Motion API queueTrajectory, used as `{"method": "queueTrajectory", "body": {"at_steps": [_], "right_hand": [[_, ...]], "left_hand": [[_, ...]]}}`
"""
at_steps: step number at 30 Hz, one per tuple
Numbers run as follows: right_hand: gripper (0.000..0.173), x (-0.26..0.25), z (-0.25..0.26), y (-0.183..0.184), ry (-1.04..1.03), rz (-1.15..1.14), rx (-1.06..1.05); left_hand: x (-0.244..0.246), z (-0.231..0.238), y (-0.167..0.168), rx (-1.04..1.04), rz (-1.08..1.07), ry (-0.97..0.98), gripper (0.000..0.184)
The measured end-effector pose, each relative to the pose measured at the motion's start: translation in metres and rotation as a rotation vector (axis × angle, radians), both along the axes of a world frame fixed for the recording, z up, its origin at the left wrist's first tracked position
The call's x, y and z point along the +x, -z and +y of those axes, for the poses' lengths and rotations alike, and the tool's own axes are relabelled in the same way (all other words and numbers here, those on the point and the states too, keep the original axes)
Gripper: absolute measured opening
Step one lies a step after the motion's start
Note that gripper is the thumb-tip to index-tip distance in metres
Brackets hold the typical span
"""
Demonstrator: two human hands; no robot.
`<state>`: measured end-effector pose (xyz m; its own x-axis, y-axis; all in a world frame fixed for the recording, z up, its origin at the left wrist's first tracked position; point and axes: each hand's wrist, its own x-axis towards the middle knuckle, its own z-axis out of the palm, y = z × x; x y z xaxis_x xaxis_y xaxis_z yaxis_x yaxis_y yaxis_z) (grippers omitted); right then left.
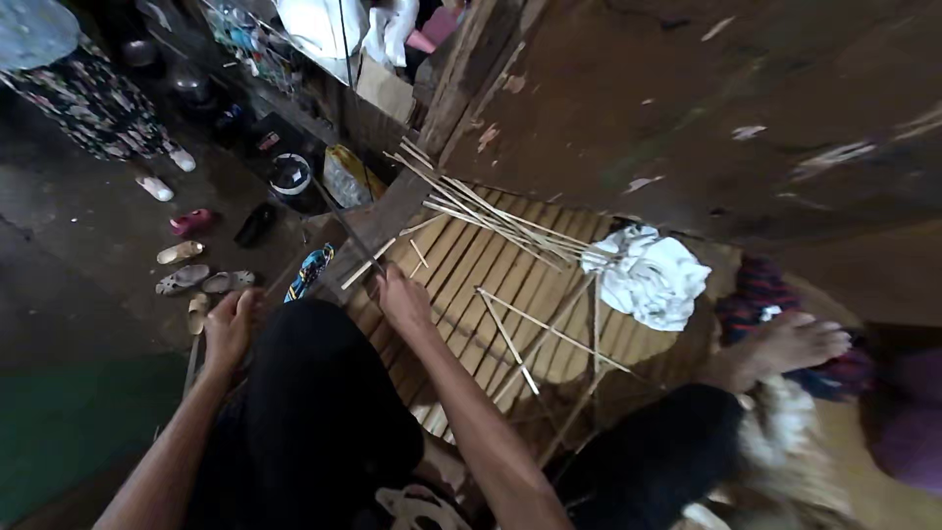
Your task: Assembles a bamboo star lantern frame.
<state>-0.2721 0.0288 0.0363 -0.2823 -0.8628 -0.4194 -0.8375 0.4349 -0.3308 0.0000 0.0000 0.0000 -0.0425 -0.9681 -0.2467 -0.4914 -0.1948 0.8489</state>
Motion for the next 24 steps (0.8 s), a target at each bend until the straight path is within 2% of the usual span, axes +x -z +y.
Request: {"method": "queueTrajectory", "body": {"at_steps": [3,5,7,10,14,18,21,24], "right_hand": [[0.04,0.003,-0.006,0.006,0.0,-0.009,-0.009],[0.04,0.009,-0.009,0.007,-0.002,-0.027,-0.012],[0.038,0.014,-0.011,0.008,-0.01,-0.035,-0.033],[0.037,0.015,-0.01,0.013,-0.012,-0.044,-0.059],[0.04,0.013,-0.009,0.007,-0.001,-0.06,0.008],[0.043,0.015,-0.002,0.002,0.032,-0.118,0.054],[0.042,0.016,0.001,0.004,0.066,-0.15,0.053],[0.041,0.018,0.001,0.005,0.081,-0.178,0.059]], "left_hand": [[-0.04,-0.035,-0.036,0.003,-0.051,0.261,0.026],[-0.064,-0.057,-0.05,-0.038,-0.152,0.458,0.023],[-0.086,-0.07,-0.059,-0.044,-0.255,0.629,0.022],[-0.11,-0.08,-0.054,-0.06,-0.401,0.819,0.02],[-0.122,-0.083,-0.05,-0.022,-0.497,0.914,0.023],[-0.12,-0.084,-0.043,0.007,-0.439,0.95,0.019],[-0.121,-0.084,-0.042,-0.008,-0.438,0.969,0.025],[-0.12,-0.084,-0.042,-0.034,-0.448,0.974,0.024]]}}
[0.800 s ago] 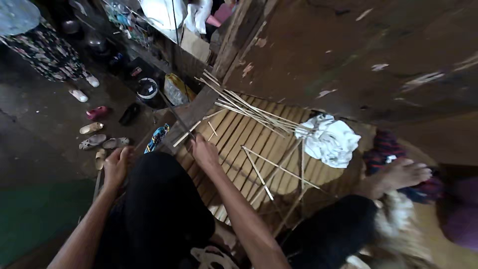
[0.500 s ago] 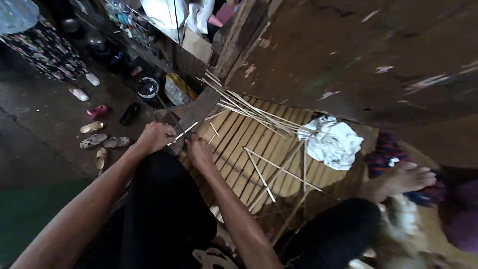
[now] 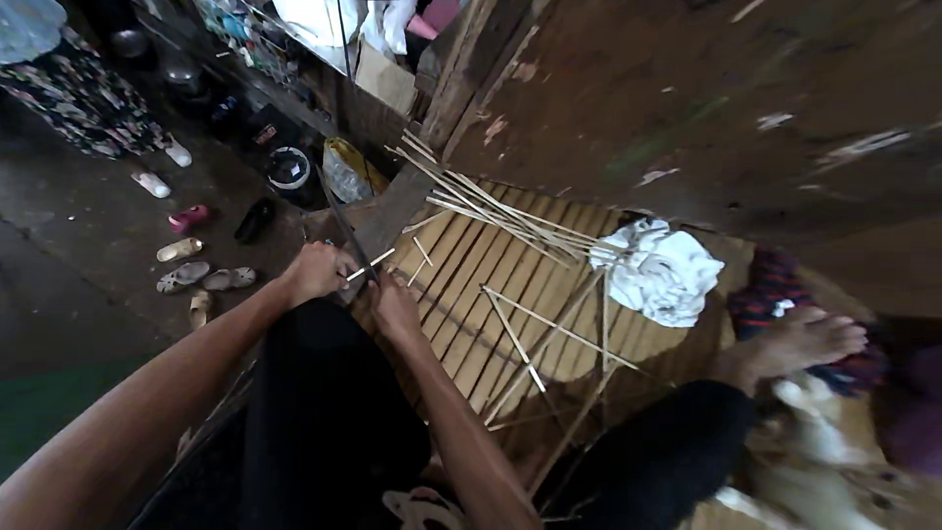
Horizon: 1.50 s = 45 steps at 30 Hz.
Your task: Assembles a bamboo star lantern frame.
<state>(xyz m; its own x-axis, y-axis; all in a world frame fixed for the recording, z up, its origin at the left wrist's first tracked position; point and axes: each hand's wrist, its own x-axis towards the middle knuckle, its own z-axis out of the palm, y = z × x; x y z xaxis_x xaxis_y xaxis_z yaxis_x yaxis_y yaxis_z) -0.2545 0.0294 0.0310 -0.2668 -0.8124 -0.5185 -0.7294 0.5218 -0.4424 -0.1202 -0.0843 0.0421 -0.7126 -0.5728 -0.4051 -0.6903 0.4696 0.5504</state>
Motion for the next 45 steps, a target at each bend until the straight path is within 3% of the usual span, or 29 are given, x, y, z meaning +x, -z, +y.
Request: {"method": "queueTrajectory", "body": {"at_steps": [18,26,31,39,45], "right_hand": [[0.042,0.007,-0.001,0.003,0.058,-0.024,0.007],[0.043,0.008,0.002,-0.002,0.035,0.038,0.037],[0.044,0.011,0.0,0.001,0.034,0.032,0.055],[0.045,0.005,0.003,0.004,0.024,0.033,0.065],[0.047,0.005,0.004,0.004,0.038,0.014,0.057]], "left_hand": [[-0.003,-0.001,0.001,-0.047,-0.02,0.077,0.018],[0.001,0.002,0.003,-0.081,0.08,0.109,0.016],[-0.007,-0.001,-0.004,-0.067,-0.005,0.189,0.012],[0.0,-0.001,0.006,-0.017,0.122,0.124,0.016],[-0.003,0.004,-0.005,0.042,0.026,-0.002,0.02]]}}
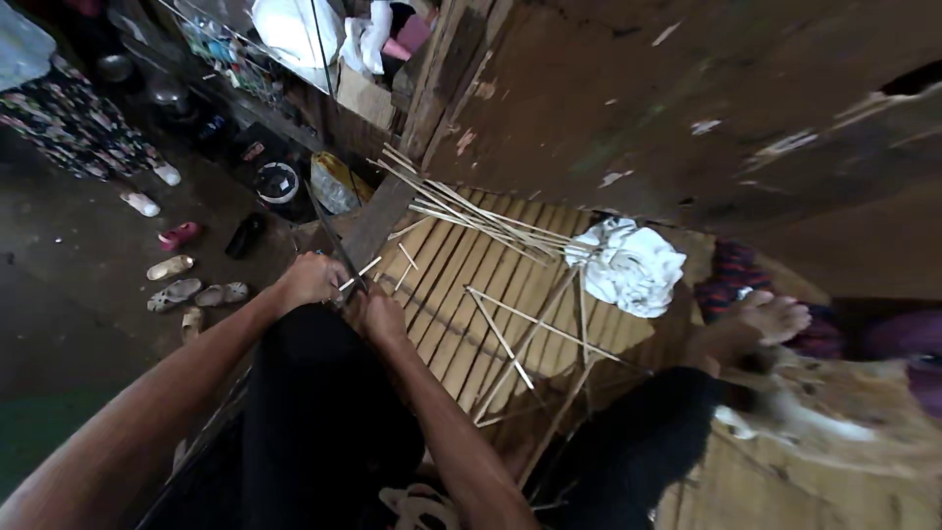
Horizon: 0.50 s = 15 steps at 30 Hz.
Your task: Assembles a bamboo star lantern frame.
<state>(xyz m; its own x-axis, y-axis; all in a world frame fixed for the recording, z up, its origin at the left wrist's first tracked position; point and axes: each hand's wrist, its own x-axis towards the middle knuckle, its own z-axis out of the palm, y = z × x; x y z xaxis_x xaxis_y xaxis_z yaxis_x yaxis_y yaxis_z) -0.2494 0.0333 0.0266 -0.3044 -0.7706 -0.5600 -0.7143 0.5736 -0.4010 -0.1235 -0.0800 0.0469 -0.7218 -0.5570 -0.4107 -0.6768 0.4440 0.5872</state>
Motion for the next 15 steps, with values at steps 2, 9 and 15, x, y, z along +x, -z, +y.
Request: {"method": "queueTrajectory", "body": {"at_steps": [2,9,15], "right_hand": [[0.045,0.0,0.0,-0.004,-0.009,0.012,-0.025],[0.048,-0.001,-0.002,-0.033,-0.04,0.079,0.013],[0.042,0.004,0.0,-0.005,-0.059,0.066,0.0]], "left_hand": [[0.001,0.0,-0.002,-0.012,-0.056,-0.028,0.019],[0.008,0.003,-0.005,-0.063,0.056,-0.026,0.011],[0.004,-0.001,0.004,0.002,-0.034,0.023,0.011]]}}
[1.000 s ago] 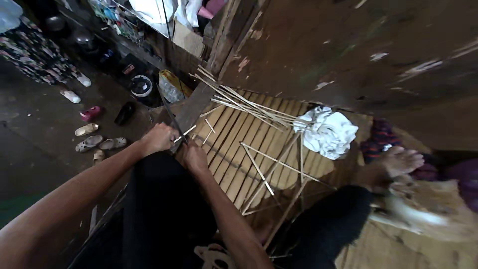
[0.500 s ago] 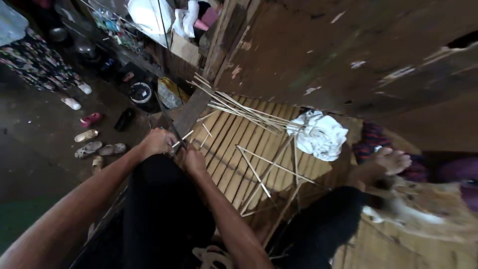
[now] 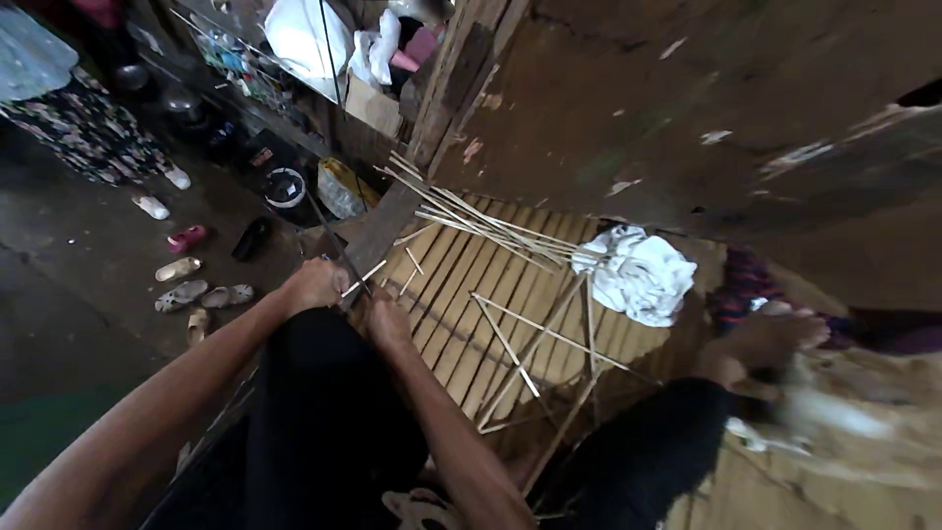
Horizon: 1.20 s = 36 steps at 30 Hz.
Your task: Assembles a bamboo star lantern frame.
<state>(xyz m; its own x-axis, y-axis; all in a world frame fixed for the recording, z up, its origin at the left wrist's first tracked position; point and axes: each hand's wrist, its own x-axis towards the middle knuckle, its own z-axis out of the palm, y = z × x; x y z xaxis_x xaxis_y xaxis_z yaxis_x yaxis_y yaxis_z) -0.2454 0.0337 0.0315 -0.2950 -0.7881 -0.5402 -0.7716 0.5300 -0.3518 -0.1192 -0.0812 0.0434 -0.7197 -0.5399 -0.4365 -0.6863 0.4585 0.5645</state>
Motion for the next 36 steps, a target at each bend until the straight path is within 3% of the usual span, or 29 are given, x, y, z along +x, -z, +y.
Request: {"method": "queueTrajectory", "body": {"at_steps": [4,7,9,12,15,19,24,28,33,36], "right_hand": [[0.041,-0.003,-0.001,-0.016,-0.027,0.018,0.007],[0.044,0.0,0.001,-0.027,-0.021,0.031,0.012],[0.046,-0.001,-0.001,-0.01,-0.015,0.019,0.019],[0.047,-0.001,-0.007,0.007,-0.029,0.017,-0.005],[0.045,-0.005,-0.004,-0.008,-0.036,0.0,0.012],[0.045,0.0,0.003,-0.036,0.015,0.013,-0.002],[0.047,0.002,0.0,0.009,0.01,0.04,0.023],[0.046,-0.004,-0.004,-0.007,-0.002,0.003,0.029],[0.046,0.001,0.001,-0.041,0.031,0.05,-0.021],[0.047,0.0,0.001,-0.005,0.029,0.028,0.005]], "left_hand": [[0.004,0.004,-0.005,0.007,0.043,-0.067,0.008],[0.018,0.013,-0.005,-0.08,0.347,-0.275,0.012],[0.018,0.013,-0.003,-0.153,0.46,-0.422,0.021],[0.013,0.007,-0.005,-0.152,0.412,-0.476,0.027],[0.01,0.009,-0.004,-0.193,0.415,-0.485,0.027],[0.025,0.015,-0.002,-0.256,0.518,-0.656,0.035],[0.018,0.014,-0.003,-0.273,0.551,-0.703,0.037],[0.017,0.012,-0.002,-0.218,0.475,-0.682,0.036],[0.024,0.014,0.002,-0.219,0.461,-0.857,0.039],[0.019,0.014,0.0,-0.2,0.465,-0.861,0.039]]}}
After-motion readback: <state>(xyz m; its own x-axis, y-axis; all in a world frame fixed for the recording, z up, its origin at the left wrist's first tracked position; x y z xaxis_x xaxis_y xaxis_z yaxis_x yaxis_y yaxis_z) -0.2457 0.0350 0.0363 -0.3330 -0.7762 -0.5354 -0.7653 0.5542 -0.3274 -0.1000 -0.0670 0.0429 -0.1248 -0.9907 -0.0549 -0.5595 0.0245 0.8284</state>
